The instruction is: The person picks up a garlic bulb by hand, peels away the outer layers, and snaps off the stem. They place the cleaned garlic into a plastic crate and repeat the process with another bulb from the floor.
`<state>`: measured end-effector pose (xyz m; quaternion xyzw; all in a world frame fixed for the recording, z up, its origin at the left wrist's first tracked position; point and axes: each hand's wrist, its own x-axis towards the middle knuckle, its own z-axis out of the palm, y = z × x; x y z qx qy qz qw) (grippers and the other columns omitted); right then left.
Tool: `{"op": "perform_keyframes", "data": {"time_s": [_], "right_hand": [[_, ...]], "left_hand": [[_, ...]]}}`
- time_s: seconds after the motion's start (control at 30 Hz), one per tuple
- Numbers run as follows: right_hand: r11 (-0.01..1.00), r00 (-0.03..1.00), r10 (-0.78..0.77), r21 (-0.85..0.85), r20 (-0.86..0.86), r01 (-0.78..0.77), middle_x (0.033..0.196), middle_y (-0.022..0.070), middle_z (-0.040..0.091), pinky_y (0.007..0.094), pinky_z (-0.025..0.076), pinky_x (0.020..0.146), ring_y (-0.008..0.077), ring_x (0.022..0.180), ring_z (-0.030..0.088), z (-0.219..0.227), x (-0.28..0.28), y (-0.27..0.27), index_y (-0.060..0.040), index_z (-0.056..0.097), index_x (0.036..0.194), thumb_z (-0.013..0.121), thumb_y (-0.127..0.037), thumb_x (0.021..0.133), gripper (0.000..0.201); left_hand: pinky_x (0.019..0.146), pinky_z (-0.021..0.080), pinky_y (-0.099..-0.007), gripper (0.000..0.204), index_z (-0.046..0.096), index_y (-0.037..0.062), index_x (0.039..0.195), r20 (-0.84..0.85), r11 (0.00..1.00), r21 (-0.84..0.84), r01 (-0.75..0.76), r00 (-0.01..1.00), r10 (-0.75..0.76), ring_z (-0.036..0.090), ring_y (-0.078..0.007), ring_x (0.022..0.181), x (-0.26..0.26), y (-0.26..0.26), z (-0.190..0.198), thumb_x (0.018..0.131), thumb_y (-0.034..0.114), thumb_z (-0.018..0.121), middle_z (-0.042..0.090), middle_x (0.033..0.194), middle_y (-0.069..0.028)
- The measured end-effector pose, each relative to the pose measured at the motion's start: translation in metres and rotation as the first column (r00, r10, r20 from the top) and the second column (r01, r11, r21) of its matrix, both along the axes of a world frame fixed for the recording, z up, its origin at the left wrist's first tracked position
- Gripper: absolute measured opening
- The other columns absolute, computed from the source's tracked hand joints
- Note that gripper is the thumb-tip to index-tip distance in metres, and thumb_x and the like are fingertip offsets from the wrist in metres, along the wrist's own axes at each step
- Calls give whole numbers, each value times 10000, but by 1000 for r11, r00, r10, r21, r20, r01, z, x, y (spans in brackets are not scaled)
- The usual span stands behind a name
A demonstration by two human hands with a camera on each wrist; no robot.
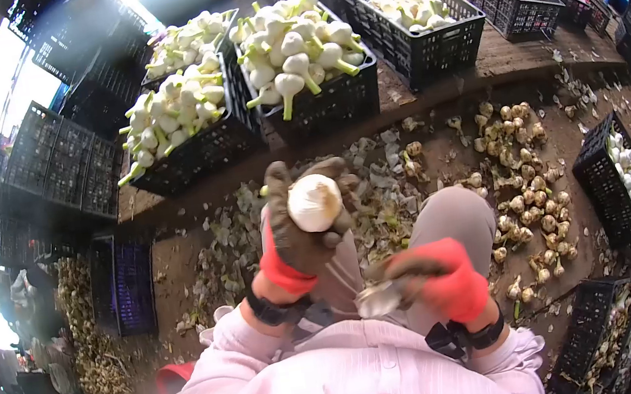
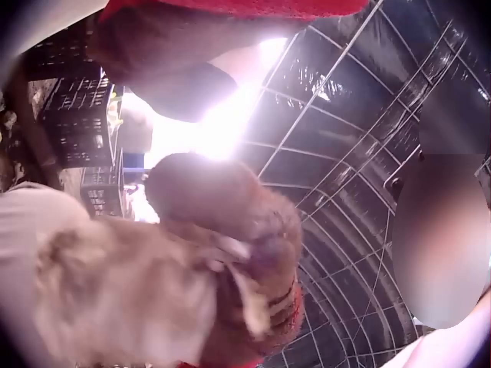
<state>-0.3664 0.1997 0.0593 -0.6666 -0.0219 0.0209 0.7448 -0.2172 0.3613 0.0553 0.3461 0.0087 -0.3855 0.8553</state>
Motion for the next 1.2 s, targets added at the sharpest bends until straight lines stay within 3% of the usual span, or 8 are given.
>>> {"op": "perform_keyframes", "data": {"time_s": [0.17, 0.23, 0.33, 0.47, 0.63, 0.77, 1.03, 1.2], "right_hand": [[454, 743, -641, 684, -194, 571, 914, 103, 649, 297, 469, 441, 161, 645, 615, -57, 5, -84, -91, 616, 875, 543, -434, 883, 351], [382, 419, -900, 249, -118, 890, 1015, 104, 633, 322, 513, 684, 238, 809, 628, -121, -13, -140, -113, 635, 973, 629, -266, 852, 196], [-64, 581, -735, -889, 349, 453, 1033, 144, 632, 349, 391, 956, 271, 1034, 562, -125, -19, -152, -36, 622, 1065, 631, -121, 795, 283], [517, 366, -852, -717, -375, 468, 1114, 171, 598, 348, 383, 968, 326, 1080, 538, -175, -64, -169, -87, 633, 1083, 630, -91, 743, 340], [397, 372, -872, -905, -319, 154, 1094, 186, 596, 367, 412, 934, 337, 1075, 539, -228, -97, -180, -93, 612, 1108, 638, -79, 697, 413], [413, 493, -840, -858, -228, 307, 1130, 183, 589, 369, 424, 926, 334, 1073, 547, -234, -77, -198, -53, 572, 1149, 581, -19, 681, 469], [448, 459, -848, -819, -264, 358, 1093, 172, 608, 368, 455, 867, 322, 1011, 579, -217, -57, -190, -16, 588, 1103, 578, -10, 709, 395], [446, 412, -859, -838, -304, 313, 1072, 157, 617, 375, 452, 864, 322, 1002, 581, -218, -57, -186, -36, 600, 1081, 583, -36, 732, 350]], "left_hand": [[517, 488, -271, 585, 499, 39, 1209, -23, 992, -96, 87, 996, -90, 598, -262, 797, 54, -29, 10, 892, 527, 440, 590, 1040, -171], [617, 518, -339, 535, 483, 38, 1218, 54, 967, -189, 174, 985, -167, 584, -308, 871, 81, -53, -4, 886, 458, 505, 578, 1059, -176], [695, 540, -354, 452, 462, 43, 1229, 18, 974, -114, 198, 980, -197, 601, -265, 889, 122, -77, -28, 891, 330, 552, 584, 1043, -148], [679, 556, -334, 390, 454, 44, 1208, 231, 984, 179, 14, 971, -56, 612, -218, 835, 154, -75, -30, 872, 195, 583, 573, 996, -97], [875, 489, -306, 652, 396, 30, 1297, 756, 858, 263, -442, 647, 102, 523, -187, 1079, 229, -72, -10, 725, -39, 702, 507, 1191, -96], [884, 443, -316, 588, 545, 92, 1189, 915, 669, 203, -715, -105, -390, 532, -239, 1050, 324, -128, 19, 652, 128, 782, 524, 1119, -126], [917, 442, -395, 577, 493, 211, 1222, -183, 58, 420, -906, -147, -972, 505, -353, 1120, 429, -255, 2, 670, 183, 658, 456, 1261, -158], [867, 448, -306, 619, 510, 153, 1282, 83, 40, 706, -707, 27, -996, 568, -261, 1039, 487, -246, -30, 676, 27, 493, 574, 1165, -180]]}}
